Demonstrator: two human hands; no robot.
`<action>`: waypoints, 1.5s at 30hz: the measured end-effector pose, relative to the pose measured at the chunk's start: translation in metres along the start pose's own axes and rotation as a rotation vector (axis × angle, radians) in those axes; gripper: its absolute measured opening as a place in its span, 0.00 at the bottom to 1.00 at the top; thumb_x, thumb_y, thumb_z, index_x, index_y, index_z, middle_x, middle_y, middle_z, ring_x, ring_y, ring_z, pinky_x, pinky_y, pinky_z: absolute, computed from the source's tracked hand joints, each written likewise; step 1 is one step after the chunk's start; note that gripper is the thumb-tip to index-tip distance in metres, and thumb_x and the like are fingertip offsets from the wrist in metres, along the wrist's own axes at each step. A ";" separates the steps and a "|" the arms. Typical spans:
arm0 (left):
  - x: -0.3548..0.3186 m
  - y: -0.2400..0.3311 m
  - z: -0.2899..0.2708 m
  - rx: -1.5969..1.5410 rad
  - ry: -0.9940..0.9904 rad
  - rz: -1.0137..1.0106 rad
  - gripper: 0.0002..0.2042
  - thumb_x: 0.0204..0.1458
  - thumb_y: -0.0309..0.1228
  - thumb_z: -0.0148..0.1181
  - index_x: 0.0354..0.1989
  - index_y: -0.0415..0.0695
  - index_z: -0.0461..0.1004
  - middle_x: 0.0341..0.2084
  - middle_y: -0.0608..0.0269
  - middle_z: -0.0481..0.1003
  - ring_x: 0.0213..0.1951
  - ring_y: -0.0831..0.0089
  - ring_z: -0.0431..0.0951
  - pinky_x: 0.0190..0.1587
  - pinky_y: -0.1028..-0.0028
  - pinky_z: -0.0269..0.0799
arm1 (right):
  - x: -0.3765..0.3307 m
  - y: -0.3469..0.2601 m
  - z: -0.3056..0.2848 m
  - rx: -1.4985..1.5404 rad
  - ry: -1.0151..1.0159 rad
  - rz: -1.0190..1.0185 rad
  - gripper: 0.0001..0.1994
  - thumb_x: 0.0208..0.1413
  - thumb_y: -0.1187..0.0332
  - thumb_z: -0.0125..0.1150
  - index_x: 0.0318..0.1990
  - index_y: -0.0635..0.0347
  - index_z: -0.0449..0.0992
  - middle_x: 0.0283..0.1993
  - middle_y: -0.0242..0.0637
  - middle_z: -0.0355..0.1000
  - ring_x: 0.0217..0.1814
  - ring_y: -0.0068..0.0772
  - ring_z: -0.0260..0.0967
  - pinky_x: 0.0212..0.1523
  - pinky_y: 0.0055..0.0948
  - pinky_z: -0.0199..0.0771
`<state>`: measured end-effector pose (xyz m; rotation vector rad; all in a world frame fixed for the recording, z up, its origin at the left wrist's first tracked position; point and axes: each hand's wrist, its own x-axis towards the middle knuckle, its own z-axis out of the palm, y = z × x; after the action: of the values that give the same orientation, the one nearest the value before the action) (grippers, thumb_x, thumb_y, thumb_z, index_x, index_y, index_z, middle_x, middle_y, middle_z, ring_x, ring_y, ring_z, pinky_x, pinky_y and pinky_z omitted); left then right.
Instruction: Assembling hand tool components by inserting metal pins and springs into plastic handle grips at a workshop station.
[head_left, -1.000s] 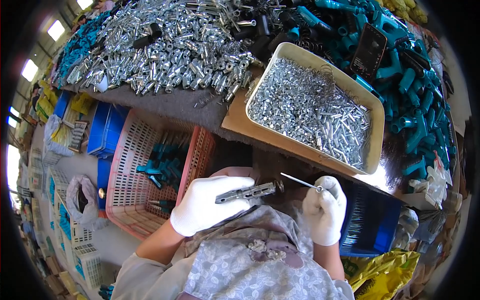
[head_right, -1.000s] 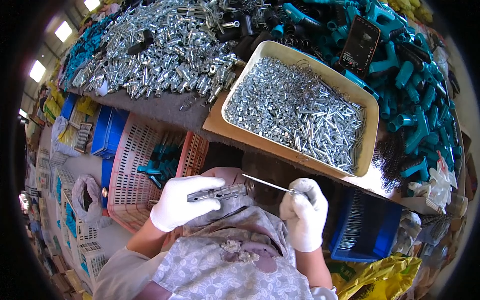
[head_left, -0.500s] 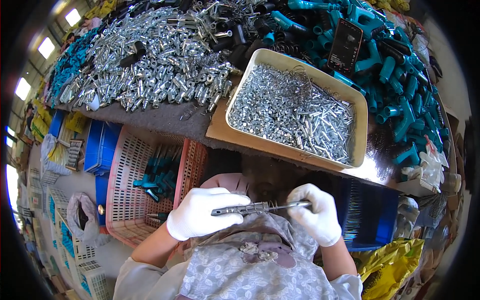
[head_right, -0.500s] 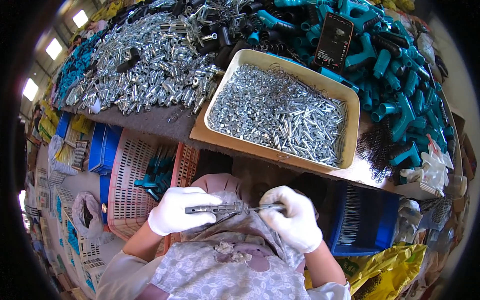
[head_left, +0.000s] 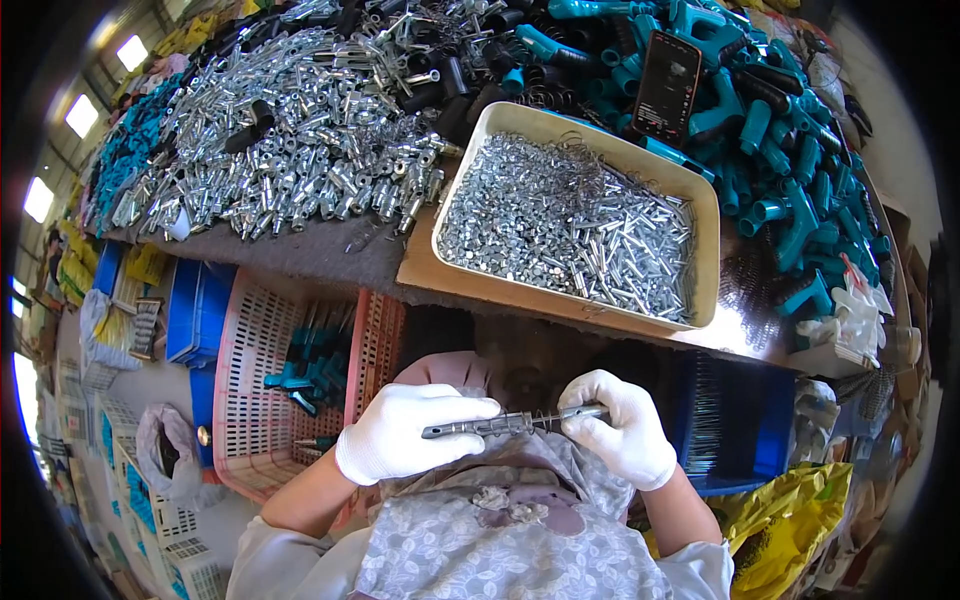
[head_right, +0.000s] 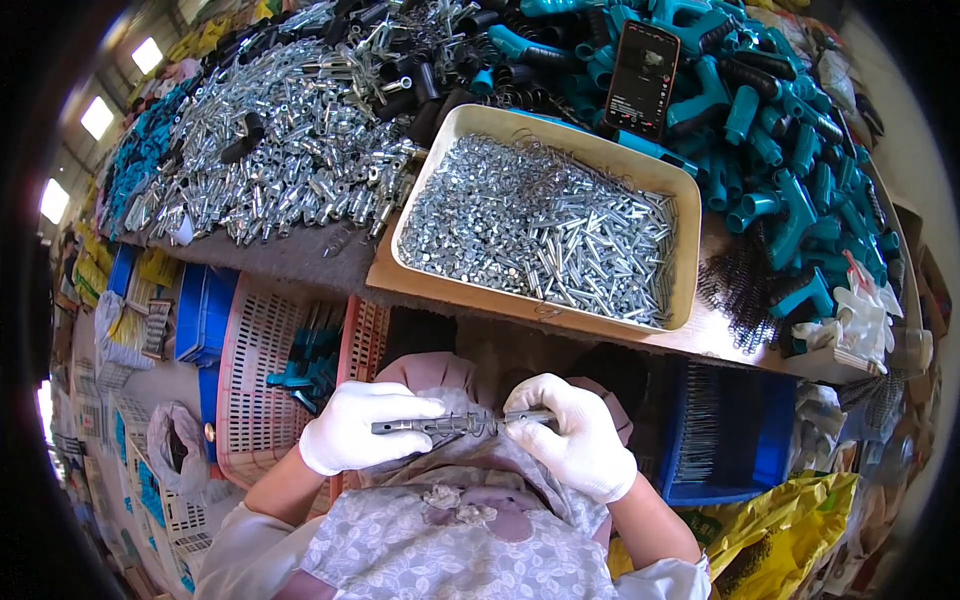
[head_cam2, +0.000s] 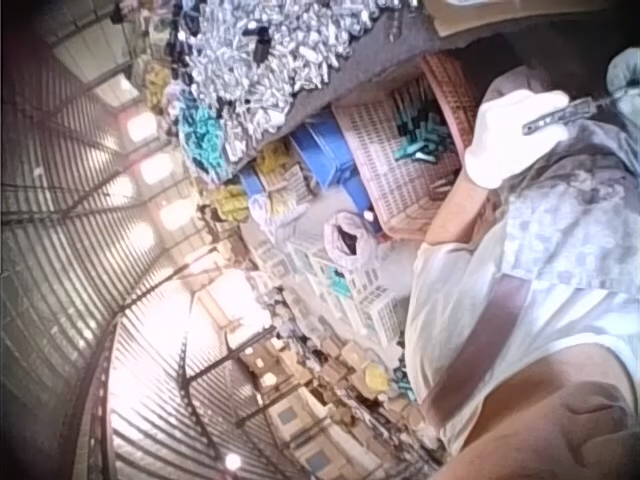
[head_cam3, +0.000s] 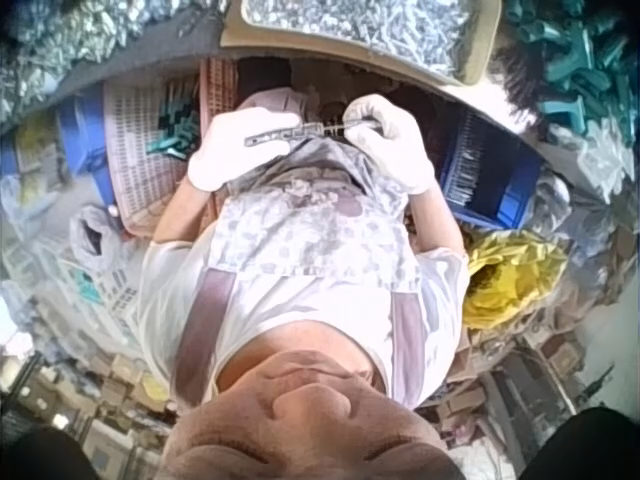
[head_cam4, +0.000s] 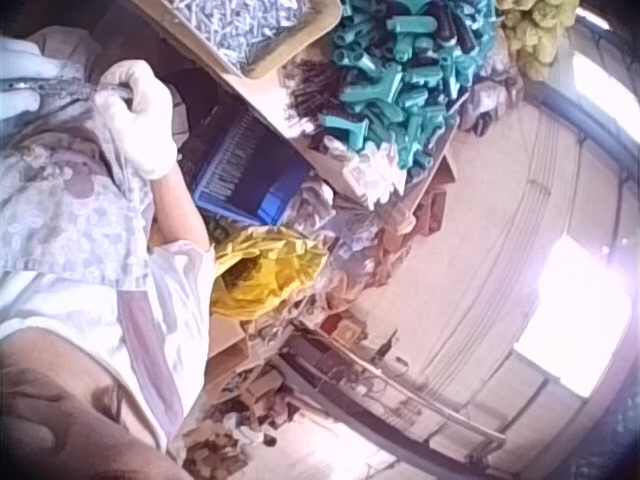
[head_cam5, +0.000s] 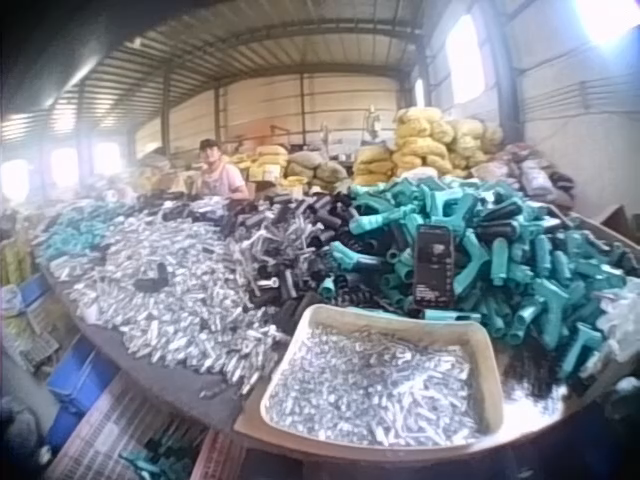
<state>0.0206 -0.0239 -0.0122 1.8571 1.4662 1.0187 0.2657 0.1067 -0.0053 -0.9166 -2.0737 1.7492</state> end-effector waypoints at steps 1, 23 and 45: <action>-0.001 -0.001 0.002 -0.005 -0.001 0.013 0.17 0.46 0.28 0.72 0.47 0.40 0.81 0.30 0.57 0.80 0.28 0.66 0.80 0.32 0.73 0.75 | 0.000 0.001 0.000 0.014 -0.026 0.008 0.09 0.53 0.71 0.63 0.40 0.64 0.75 0.37 0.37 0.75 0.39 0.25 0.73 0.45 0.26 0.73; 0.001 -0.008 0.016 -0.136 -0.043 -0.041 0.16 0.46 0.27 0.73 0.45 0.37 0.81 0.34 0.53 0.81 0.33 0.63 0.83 0.37 0.71 0.77 | -0.001 0.027 0.025 -0.189 0.100 -0.522 0.12 0.50 0.76 0.64 0.42 0.63 0.70 0.36 0.46 0.72 0.34 0.51 0.71 0.38 0.37 0.74; 0.010 0.014 0.006 0.171 0.141 0.192 0.16 0.39 0.28 0.74 0.40 0.41 0.82 0.29 0.57 0.80 0.26 0.63 0.80 0.28 0.71 0.75 | -0.008 0.001 0.009 -0.345 0.192 -0.536 0.12 0.48 0.72 0.70 0.39 0.62 0.75 0.35 0.44 0.76 0.34 0.48 0.76 0.36 0.33 0.76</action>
<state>0.0344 -0.0174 -0.0024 2.1190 1.5183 1.1666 0.2676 0.0949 -0.0069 -0.5069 -2.2531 1.0168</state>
